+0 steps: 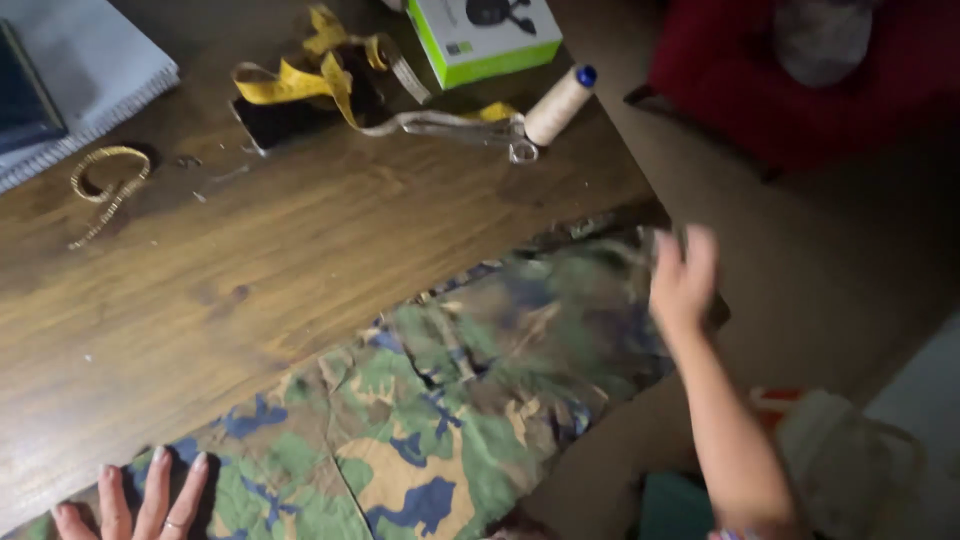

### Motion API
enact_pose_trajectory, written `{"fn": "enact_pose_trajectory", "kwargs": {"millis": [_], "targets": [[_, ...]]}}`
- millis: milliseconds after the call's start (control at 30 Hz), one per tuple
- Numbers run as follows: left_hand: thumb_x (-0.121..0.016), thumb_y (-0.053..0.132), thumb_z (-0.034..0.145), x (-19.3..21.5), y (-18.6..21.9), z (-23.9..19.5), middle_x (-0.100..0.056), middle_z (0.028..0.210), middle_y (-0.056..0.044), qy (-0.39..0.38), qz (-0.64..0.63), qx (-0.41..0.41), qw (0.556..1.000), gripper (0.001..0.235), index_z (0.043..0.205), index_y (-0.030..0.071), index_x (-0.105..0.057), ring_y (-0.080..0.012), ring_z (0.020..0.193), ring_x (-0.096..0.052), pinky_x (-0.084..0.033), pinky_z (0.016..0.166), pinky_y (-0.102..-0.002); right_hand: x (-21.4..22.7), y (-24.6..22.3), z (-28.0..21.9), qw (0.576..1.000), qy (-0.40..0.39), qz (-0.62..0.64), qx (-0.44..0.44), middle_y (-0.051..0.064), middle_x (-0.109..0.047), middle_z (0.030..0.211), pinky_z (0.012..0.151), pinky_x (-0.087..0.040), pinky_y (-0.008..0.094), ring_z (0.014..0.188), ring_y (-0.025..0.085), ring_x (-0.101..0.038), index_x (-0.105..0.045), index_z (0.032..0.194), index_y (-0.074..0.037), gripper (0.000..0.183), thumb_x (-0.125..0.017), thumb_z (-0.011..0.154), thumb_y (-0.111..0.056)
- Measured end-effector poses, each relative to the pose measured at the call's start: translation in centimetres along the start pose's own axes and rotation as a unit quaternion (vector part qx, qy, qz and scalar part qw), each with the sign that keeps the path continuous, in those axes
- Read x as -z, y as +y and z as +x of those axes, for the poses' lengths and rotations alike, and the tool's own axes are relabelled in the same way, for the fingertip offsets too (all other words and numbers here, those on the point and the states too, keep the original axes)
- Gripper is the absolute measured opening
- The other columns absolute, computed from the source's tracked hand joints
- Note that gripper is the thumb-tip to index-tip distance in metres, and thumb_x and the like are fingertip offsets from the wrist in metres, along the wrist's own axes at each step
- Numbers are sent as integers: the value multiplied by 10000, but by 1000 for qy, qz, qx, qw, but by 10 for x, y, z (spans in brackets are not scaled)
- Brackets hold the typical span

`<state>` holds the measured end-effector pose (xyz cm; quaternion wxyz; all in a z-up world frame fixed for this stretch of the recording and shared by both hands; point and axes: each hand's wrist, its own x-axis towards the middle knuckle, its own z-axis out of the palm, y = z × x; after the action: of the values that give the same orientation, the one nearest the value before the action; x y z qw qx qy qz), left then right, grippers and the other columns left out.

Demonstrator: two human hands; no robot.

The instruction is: The person is preparing and cutting camouflage pants using scissors on a wooden work table.

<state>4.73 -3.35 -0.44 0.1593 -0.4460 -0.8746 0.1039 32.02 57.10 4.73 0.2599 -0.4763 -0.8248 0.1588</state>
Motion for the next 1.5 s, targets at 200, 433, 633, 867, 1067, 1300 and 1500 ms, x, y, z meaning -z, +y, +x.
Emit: {"fn": "enact_pose_trajectory", "kwargs": {"millis": [200,433,633,867,1067,1300,1500], "targets": [[-510,376,977,-12,1,2,-766,1465,-60,68,-51,53,995,492,1436,358,-685,-489,1429,-719,-445,1227,-765,-64,26,91,973,65,-95,201,188,-643,827,687,-454,514,770,454,-613,-511,938,-110,370,-635,1085,-426],[-379,1016,510,45,-2,26,-423,1661,2,-70,-221,81,969,1245,1583,384,-395,-429,1595,-329,-176,1267,-763,-53,18,111,988,-120,-82,45,216,-692,996,790,-469,534,922,457,-638,-567,1066,-45,435,-545,1095,-478],[-596,760,789,7,-3,42,-699,1244,-31,-41,-180,232,955,733,1336,277,-666,-334,1172,-654,-390,1083,-515,-66,21,122,958,-197,203,-42,41,-716,1131,944,-490,284,1041,145,-662,-662,1114,-117,266,-691,1001,-355],[-658,803,718,4,-29,47,-742,931,83,-97,-156,163,969,563,1000,320,-722,-231,937,-720,-487,890,-411,-40,-39,133,949,-309,-28,-59,-7,-653,1198,958,-416,310,1136,173,-588,-649,1122,-271,389,-837,797,-373],[-598,809,740,42,-84,31,-787,930,90,-253,-155,145,944,593,1061,321,-703,-215,906,-785,-609,865,-427,-47,-89,153,884,-443,-87,-116,117,-634,816,493,-369,366,581,224,-470,-702,909,-54,360,-952,653,-11],[-518,986,772,-81,-180,-148,-567,566,50,-95,85,215,968,681,765,307,-556,-159,679,-692,-500,799,-332,-37,-91,156,924,-365,-86,-77,122,-647,782,600,-337,351,701,247,-525,-722,878,-49,330,-954,648,-93],[-388,870,987,31,-169,-66,-728,1036,158,-259,181,286,905,544,1023,406,-670,-103,1108,-732,-453,1045,-317,-80,-123,166,823,-345,-435,120,140,-786,1259,902,-583,473,1148,418,-727,-830,1150,-319,465,-930,703,-396]]}}
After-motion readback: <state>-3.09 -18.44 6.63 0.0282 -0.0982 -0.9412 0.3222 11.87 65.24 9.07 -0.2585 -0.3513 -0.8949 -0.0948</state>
